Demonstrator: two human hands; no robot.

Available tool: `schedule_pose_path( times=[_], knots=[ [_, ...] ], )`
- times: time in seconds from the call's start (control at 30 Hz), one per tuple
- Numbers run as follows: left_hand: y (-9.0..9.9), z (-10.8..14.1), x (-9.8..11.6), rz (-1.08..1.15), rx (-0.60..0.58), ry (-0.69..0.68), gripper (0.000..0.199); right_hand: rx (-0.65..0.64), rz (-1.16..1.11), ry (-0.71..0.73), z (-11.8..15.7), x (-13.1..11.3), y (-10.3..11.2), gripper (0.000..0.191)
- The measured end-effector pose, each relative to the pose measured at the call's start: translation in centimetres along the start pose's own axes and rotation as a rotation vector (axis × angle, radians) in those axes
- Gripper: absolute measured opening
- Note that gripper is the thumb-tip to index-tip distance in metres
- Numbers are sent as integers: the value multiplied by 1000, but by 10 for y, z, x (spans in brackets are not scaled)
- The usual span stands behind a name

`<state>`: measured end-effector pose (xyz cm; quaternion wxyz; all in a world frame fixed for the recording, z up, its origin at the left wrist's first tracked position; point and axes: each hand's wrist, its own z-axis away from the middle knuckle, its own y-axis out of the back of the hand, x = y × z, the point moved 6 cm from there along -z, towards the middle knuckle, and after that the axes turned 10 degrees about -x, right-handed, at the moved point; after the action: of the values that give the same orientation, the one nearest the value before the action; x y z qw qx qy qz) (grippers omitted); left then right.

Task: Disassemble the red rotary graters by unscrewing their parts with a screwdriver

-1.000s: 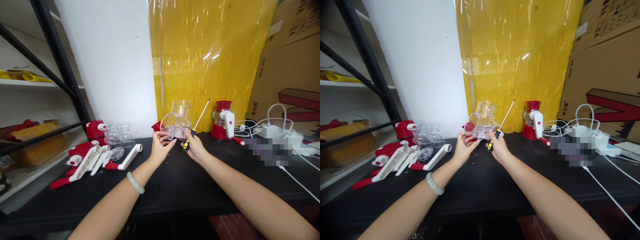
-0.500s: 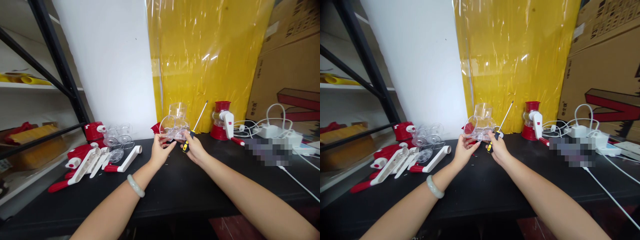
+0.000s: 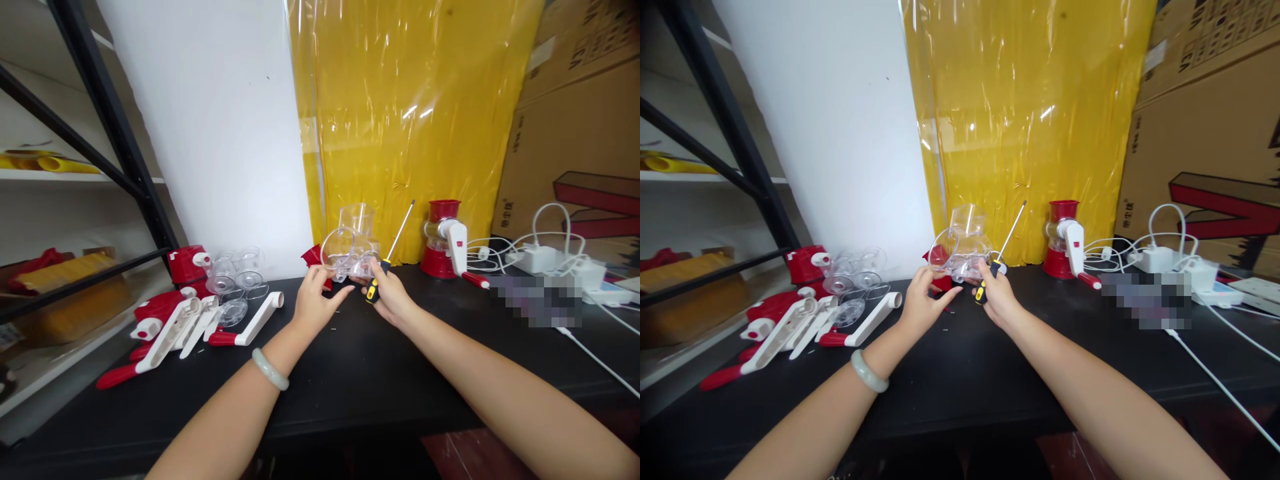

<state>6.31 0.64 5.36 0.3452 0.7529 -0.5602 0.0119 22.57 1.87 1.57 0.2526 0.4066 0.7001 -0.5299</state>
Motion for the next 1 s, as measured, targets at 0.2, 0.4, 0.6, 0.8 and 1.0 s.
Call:
schedule_pose_path(
  times=[0.2,0.4,0.6,0.8,1.0],
  knots=[
    [4,-5,10,-464,-160,-161,25,-5,-18,-23,-1,2,1,42],
    [2,-6,17,-482,-177,-142,27,48,3,-15,-2,4,7,42],
    [1,-5,15,-397,-128,-65,29,76,58,22,-5,4,12,42],
    [3,-6,12,-404,-140,-50,22,34,48,10,-1,2,7,41],
    [4,-5,15,-430,-137,-87,22,27,114,11,1,3,6,41]
  ],
)
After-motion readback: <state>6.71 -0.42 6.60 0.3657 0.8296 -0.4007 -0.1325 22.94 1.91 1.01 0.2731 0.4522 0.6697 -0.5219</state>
